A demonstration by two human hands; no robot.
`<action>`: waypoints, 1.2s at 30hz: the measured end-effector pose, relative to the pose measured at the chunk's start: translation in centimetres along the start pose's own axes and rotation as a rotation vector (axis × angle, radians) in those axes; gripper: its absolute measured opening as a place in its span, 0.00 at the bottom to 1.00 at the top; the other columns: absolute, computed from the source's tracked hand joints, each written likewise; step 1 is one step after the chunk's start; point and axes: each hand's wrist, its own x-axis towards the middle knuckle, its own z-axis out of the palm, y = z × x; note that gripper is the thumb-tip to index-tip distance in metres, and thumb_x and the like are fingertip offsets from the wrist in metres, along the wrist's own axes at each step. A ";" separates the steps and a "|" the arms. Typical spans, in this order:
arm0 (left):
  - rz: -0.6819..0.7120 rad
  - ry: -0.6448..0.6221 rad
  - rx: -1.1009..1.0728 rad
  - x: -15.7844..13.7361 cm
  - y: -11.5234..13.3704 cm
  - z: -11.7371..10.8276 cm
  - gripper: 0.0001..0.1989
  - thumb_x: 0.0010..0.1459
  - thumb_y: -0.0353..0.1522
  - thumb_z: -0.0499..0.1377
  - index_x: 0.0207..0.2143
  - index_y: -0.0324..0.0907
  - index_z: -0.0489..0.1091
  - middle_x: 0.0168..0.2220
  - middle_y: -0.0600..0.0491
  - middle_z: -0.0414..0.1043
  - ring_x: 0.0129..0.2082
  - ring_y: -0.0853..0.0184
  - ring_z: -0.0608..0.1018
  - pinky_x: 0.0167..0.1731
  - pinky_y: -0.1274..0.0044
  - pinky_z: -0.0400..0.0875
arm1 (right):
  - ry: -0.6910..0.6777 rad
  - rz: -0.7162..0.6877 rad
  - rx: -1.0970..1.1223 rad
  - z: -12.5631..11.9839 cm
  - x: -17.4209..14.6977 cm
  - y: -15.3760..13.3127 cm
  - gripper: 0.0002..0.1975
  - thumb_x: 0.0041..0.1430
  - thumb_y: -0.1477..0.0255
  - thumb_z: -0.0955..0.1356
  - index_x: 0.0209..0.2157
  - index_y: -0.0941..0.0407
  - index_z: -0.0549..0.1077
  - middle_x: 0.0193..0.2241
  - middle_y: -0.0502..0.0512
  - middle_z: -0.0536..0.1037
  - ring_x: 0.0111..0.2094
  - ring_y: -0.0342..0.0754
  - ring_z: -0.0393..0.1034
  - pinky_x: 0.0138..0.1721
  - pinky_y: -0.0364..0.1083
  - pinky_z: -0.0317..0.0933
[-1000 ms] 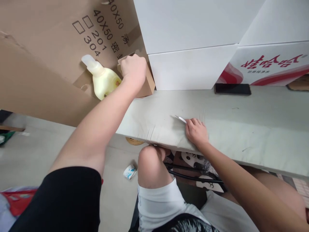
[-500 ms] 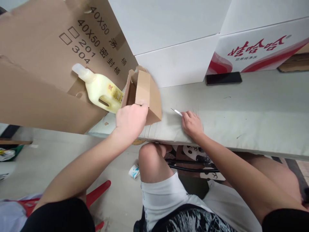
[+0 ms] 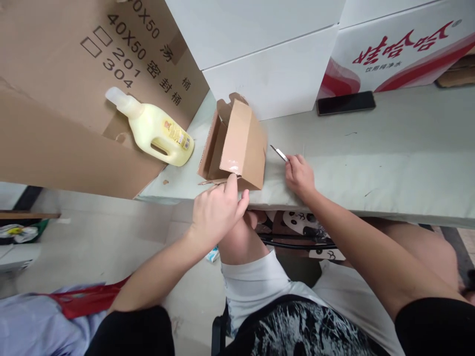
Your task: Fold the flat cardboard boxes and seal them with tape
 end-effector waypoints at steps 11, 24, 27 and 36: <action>-0.165 0.688 -0.737 -0.2 -5.9 3.7 0.11 0.60 0.39 0.58 0.43 0.47 0.71 0.39 0.50 0.78 0.41 0.60 0.82 0.43 0.68 0.78 | -0.003 0.033 0.064 -0.2 0.0 0.1 0.22 0.71 0.67 0.54 0.53 0.57 0.74 0.47 0.65 0.76 0.42 0.55 0.69 0.37 0.50 0.58; -0.071 -0.166 -1.462 11.6 -10.6 7.0 0.50 0.44 0.55 0.67 0.66 0.50 0.57 0.71 0.42 0.58 0.67 0.48 0.69 0.58 0.63 0.73 | -0.091 0.151 0.107 -0.9 0.0 -0.4 0.23 0.72 0.63 0.51 0.57 0.54 0.66 0.38 0.60 0.80 0.37 0.56 0.72 0.36 0.49 0.57; -0.017 -0.201 -1.452 11.4 -8.9 6.2 0.52 0.45 0.47 0.69 0.70 0.52 0.51 0.71 0.44 0.57 0.67 0.48 0.68 0.59 0.62 0.71 | -0.095 0.166 0.112 -1.1 0.1 -0.7 0.22 0.70 0.63 0.55 0.57 0.57 0.66 0.37 0.61 0.78 0.37 0.55 0.71 0.36 0.50 0.57; -0.007 -0.149 -1.414 11.0 -2.2 4.5 0.43 0.52 0.30 0.55 0.71 0.57 0.51 0.70 0.56 0.59 0.70 0.53 0.63 0.66 0.61 0.64 | 0.063 0.118 0.439 -6.1 -1.5 -0.5 0.19 0.65 0.58 0.62 0.52 0.54 0.61 0.30 0.49 0.65 0.31 0.47 0.64 0.37 0.49 0.60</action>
